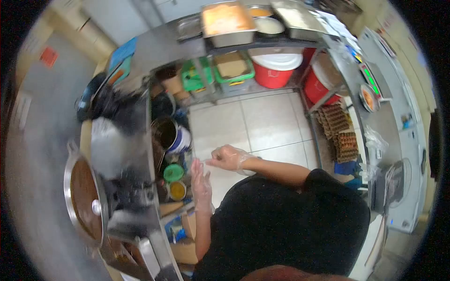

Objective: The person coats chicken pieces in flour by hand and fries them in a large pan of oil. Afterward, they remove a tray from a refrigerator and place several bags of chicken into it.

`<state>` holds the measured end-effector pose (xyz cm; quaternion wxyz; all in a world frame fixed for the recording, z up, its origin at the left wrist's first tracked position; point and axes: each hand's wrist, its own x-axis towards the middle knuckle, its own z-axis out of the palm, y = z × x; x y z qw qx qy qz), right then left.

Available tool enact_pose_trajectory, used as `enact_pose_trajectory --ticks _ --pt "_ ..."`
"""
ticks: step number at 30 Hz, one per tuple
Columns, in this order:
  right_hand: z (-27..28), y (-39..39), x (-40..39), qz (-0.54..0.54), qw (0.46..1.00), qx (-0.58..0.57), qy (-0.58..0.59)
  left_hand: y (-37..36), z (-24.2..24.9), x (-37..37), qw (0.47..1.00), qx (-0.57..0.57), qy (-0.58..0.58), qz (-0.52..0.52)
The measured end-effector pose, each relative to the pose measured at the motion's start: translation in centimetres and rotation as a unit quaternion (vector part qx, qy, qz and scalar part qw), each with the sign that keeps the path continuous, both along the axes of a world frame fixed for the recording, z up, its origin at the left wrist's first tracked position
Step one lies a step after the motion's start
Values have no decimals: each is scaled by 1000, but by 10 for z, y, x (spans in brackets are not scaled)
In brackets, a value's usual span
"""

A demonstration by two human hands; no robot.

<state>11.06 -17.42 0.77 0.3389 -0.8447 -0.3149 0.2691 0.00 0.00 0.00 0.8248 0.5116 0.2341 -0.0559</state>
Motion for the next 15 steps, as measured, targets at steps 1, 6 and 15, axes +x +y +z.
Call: enact_pose_trajectory --ticks 1,6,15 --pt "-1 12 2 -112 988 105 -26 -9 40 14 994 39 -84 -57" --pt "39 -198 99 -425 836 344 32 -245 52 175 946 52 -260 -185" --pt "31 -375 166 -709 269 631 165 -399 93 259 644 327 -587 -365"
